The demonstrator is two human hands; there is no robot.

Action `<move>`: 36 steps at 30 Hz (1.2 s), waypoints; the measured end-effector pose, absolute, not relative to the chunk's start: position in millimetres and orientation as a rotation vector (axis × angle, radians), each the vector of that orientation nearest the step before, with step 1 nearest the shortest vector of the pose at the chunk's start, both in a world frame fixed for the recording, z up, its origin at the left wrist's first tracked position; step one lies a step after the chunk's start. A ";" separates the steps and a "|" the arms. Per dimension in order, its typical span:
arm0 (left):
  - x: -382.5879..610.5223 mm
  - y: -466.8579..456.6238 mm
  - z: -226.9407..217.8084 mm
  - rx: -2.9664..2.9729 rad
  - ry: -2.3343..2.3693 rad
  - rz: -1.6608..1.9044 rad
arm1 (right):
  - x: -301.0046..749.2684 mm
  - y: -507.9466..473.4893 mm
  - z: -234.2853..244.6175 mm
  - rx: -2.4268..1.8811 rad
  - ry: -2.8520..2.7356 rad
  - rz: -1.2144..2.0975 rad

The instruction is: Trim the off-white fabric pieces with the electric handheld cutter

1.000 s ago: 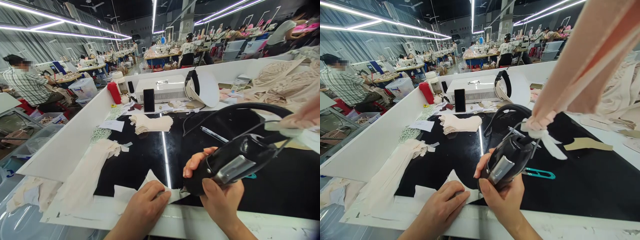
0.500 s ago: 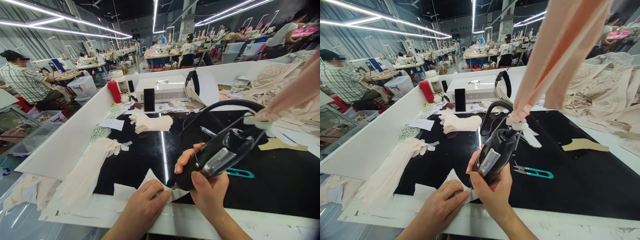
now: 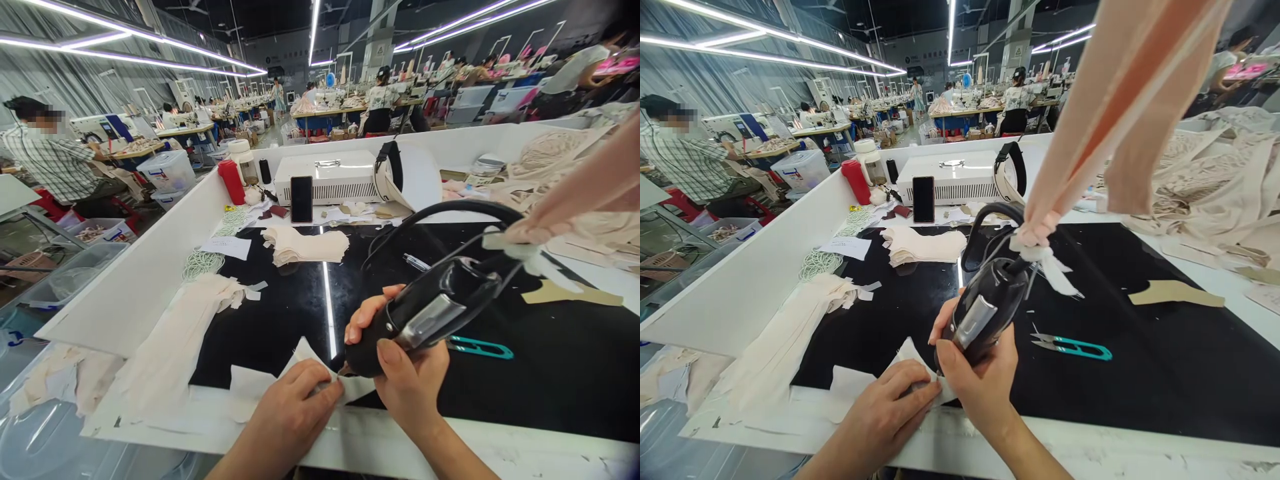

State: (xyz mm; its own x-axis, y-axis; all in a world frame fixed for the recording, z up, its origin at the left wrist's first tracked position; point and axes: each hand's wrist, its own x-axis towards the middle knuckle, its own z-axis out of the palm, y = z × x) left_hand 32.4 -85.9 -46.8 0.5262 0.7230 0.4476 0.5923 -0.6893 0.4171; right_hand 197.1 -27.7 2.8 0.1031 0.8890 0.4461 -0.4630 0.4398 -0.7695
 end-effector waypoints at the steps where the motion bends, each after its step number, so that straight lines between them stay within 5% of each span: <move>1: 32.2 -86.2 -47.3 2.543 1.115 0.893 | 195.9 -27.5 2.7 -0.503 -1.044 1.069; 26: 31.4 -80.4 -65.1 2.591 1.093 0.997 | 195.9 -18.6 -3.7 -0.566 -1.107 1.033; 32: 23.4 -57.8 -78.8 2.720 1.138 1.076 | 220.2 -3.1 3.7 -0.856 -1.144 0.867; 36: 19.8 -45.3 -92.3 2.745 1.262 0.993 | 241.1 -3.2 -15.6 -0.985 -0.826 0.446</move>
State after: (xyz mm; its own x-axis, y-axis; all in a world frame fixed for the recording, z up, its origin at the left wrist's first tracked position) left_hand 19.8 -45.3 -92.3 0.4901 0.6731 0.5539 0.6970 -0.6842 0.2146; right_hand 241.1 -3.2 -15.6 0.6235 0.6682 0.4059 0.0271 0.5004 -0.8654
